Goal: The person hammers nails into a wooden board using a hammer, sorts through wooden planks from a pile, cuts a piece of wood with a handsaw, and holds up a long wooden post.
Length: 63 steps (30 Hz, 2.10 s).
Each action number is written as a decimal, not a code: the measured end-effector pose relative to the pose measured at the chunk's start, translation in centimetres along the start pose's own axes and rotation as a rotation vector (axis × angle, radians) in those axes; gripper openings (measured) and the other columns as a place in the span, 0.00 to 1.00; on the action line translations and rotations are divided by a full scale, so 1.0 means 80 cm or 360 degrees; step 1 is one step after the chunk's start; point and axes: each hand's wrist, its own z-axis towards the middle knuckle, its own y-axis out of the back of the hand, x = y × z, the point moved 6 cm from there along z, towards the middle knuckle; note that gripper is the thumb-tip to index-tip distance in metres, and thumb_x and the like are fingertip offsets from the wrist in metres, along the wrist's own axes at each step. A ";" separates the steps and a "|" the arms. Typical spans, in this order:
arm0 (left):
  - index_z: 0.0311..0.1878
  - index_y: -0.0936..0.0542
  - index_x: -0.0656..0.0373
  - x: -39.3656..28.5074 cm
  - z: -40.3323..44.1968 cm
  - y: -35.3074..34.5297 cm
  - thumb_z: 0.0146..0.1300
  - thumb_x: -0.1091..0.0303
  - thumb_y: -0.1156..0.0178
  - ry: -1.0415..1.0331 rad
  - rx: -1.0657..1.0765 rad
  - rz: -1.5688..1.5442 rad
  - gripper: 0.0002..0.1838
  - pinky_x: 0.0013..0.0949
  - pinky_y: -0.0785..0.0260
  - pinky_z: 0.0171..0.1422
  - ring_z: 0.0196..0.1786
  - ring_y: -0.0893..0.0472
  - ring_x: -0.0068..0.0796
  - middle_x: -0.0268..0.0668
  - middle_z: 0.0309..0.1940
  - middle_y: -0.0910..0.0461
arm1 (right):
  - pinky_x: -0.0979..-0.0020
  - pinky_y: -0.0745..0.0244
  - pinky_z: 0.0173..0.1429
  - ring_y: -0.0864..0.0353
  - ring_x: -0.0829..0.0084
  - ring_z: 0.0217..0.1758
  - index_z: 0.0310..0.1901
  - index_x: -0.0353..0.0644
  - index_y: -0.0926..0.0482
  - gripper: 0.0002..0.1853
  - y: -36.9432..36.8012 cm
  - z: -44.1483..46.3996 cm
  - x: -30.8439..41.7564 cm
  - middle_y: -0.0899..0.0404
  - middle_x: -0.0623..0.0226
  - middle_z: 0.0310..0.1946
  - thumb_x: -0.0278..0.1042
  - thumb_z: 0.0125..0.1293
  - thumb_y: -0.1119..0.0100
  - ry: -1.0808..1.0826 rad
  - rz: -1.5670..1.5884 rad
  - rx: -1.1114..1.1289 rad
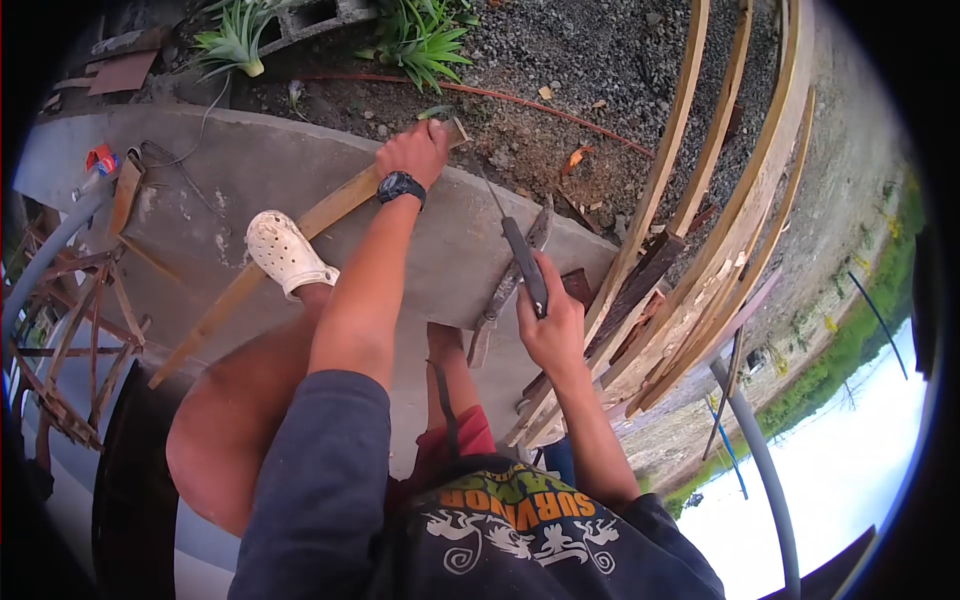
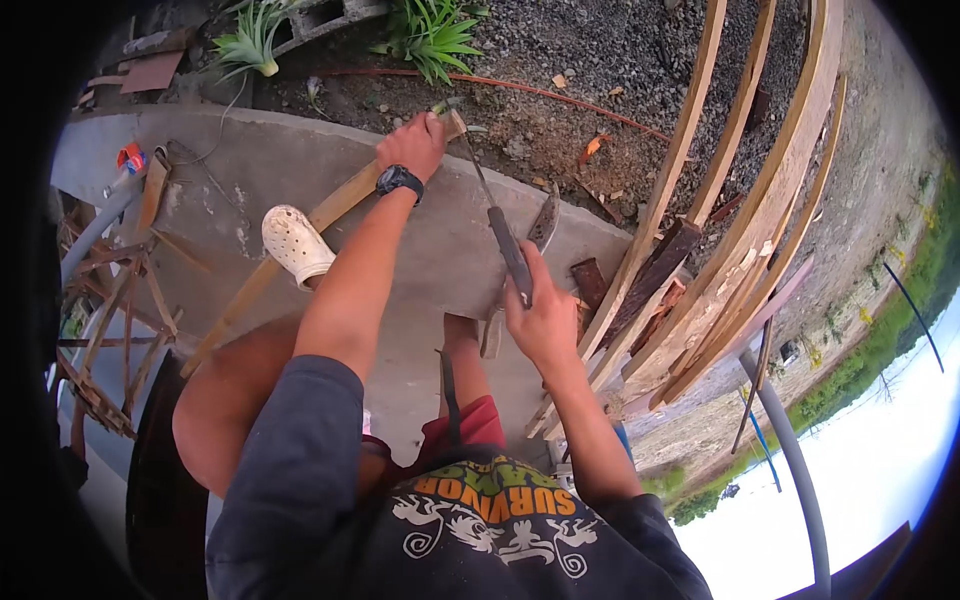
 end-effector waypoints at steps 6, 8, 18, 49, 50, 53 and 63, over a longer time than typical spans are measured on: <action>0.41 0.12 0.51 0.001 0.001 -0.003 0.76 0.49 0.54 -0.0025 -0.0024 -0.0025 0.23 0.57 0.18 0.42 0.36 0.11 0.55 0.47 0.34 0.10 | 0.55 0.15 0.44 0.09 0.46 0.41 0.69 0.38 0.26 0.28 0.063 -0.067 0.023 0.11 0.46 0.40 0.24 0.66 0.36 -0.0108 0.0016 0.0074; 0.41 0.12 0.51 0.004 0.007 -0.003 0.76 0.49 0.54 -0.0046 -0.0021 -0.0011 0.23 0.57 0.18 0.42 0.36 0.11 0.55 0.47 0.34 0.10 | 0.48 0.17 0.42 0.13 0.40 0.37 0.67 0.40 0.25 0.27 -0.024 0.047 0.000 0.13 0.42 0.35 0.27 0.66 0.38 -0.0008 -0.0014 -0.0030; 0.40 0.12 0.51 0.001 0.000 -0.001 0.76 0.49 0.53 -0.0062 -0.0021 -0.0034 0.23 0.57 0.19 0.43 0.37 0.11 0.54 0.47 0.34 0.11 | 0.55 0.15 0.47 0.09 0.45 0.45 0.70 0.42 0.26 0.29 0.060 -0.077 0.019 0.13 0.43 0.47 0.23 0.66 0.36 0.0005 -0.0023 0.0015; 0.47 0.13 0.48 -0.004 -0.001 0.000 0.79 0.45 0.60 0.0034 0.0087 0.0092 0.27 0.62 0.21 0.46 0.40 0.12 0.61 0.51 0.35 0.11 | 0.53 0.15 0.44 0.11 0.47 0.41 0.72 0.49 0.27 0.37 0.049 -0.083 0.002 0.11 0.51 0.45 0.25 0.58 0.34 -0.0006 0.0023 -0.0081; 0.47 0.13 0.48 -0.006 0.000 -0.006 0.79 0.45 0.60 -0.0005 0.0115 0.0094 0.27 0.62 0.21 0.46 0.40 0.12 0.61 0.51 0.35 0.11 | 0.53 0.15 0.44 0.11 0.47 0.41 0.72 0.49 0.27 0.37 0.070 -0.093 0.009 0.11 0.51 0.45 0.25 0.58 0.34 -0.0048 0.0027 -0.0105; 0.43 0.13 0.49 -0.003 0.000 -0.007 0.78 0.48 0.57 -0.0046 -0.0042 0.0189 0.24 0.60 0.21 0.40 0.36 0.12 0.58 0.48 0.33 0.11 | 0.53 0.14 0.44 0.10 0.48 0.41 0.72 0.49 0.28 0.37 0.059 -0.078 0.004 0.11 0.52 0.47 0.25 0.58 0.33 -0.0132 -0.0045 0.0089; 0.44 0.13 0.49 -0.005 0.000 -0.002 0.79 0.47 0.60 0.0016 0.0021 0.0204 0.26 0.61 0.20 0.43 0.38 0.12 0.60 0.49 0.34 0.11 | 0.47 0.18 0.46 0.13 0.42 0.42 0.72 0.48 0.28 0.32 -0.013 -0.003 -0.013 0.13 0.43 0.40 0.30 0.65 0.36 -0.0080 0.0006 -0.0029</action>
